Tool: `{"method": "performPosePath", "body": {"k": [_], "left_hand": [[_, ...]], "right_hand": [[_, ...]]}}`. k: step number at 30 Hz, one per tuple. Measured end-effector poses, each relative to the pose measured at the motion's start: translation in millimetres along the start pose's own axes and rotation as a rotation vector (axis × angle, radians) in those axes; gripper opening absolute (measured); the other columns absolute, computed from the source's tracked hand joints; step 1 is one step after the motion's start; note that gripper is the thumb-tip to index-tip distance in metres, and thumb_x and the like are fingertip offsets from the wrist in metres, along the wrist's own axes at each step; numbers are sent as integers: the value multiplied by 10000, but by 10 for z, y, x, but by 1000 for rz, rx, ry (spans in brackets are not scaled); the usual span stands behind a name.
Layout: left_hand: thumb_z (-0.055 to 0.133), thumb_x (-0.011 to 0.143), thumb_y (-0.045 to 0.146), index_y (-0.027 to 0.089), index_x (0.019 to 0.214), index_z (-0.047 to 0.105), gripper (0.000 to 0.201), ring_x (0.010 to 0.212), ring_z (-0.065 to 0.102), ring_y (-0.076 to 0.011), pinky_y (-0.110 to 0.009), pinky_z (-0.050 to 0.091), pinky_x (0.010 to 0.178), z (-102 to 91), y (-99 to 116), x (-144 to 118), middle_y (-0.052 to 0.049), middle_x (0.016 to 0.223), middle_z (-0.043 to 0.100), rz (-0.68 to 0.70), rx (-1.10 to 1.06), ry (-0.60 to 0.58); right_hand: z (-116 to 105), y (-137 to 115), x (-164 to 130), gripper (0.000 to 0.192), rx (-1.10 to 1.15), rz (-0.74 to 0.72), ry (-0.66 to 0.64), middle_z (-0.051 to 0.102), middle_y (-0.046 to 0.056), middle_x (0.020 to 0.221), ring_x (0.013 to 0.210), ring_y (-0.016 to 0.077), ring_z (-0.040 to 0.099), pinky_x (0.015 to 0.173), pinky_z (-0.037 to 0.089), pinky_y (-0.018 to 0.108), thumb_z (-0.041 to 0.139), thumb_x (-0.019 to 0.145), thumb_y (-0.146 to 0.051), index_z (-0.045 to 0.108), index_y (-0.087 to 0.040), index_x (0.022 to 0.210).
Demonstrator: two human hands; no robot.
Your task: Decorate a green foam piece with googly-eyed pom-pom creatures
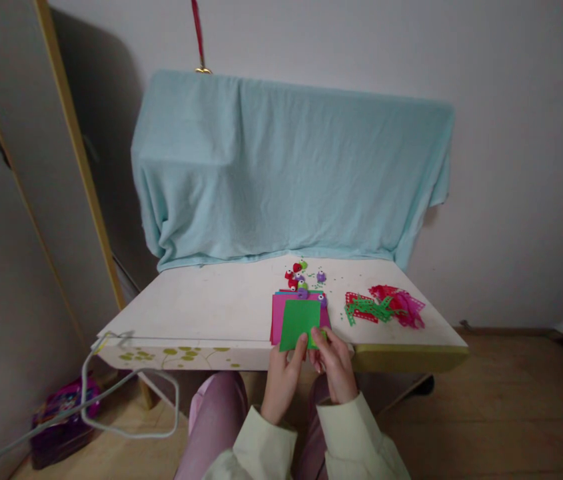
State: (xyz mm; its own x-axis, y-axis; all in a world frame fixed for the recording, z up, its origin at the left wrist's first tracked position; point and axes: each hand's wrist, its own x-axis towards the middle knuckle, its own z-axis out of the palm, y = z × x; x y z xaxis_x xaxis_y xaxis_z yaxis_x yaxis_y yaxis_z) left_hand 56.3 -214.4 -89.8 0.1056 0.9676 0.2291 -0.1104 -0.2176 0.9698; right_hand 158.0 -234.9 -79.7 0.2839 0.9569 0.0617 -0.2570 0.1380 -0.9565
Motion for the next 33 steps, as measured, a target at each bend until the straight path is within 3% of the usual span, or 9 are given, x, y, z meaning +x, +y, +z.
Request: {"method": "performPosePath", "body": {"k": [12, 21, 26, 33], "left_hand": [[598, 829, 421, 133, 718, 620, 309, 666, 528, -147, -249, 419, 683, 11, 32, -18, -17, 673, 609, -28, -35, 11], [568, 846, 446, 117, 775, 654, 348, 752, 560, -174, -265, 436, 736, 44, 28, -23, -47, 716, 639, -37, -76, -6], [569, 841, 469, 114, 805, 658, 367, 766, 569, -180, -273, 446, 755, 51, 56, -28, -69, 784, 665, -28, -77, 2], [590, 815, 496, 146, 661, 578, 382, 624, 513, -153, -255, 409, 643, 14, 34, -17, -17, 624, 580, -56, -32, 15]], "right_hand": [[69, -33, -36, 316, 12, -50, 61, 419, -64, 485, 415, 69, 303, 392, 153, 211, 645, 823, -459, 511, -186, 733], [127, -38, -55, 332, 63, -90, 117, 387, -70, 497, 437, 66, 335, 400, 214, 197, 679, 800, -434, 491, -184, 684], [99, 5, -25, 328, 90, -38, 108, 389, -75, 488, 417, 62, 329, 384, 190, 189, 681, 796, -441, 491, -188, 711], [-7, 47, 22, 352, 116, 4, 103, 472, -39, 499, 398, 80, 380, 362, 219, 203, 590, 842, -508, 524, -177, 741]]}}
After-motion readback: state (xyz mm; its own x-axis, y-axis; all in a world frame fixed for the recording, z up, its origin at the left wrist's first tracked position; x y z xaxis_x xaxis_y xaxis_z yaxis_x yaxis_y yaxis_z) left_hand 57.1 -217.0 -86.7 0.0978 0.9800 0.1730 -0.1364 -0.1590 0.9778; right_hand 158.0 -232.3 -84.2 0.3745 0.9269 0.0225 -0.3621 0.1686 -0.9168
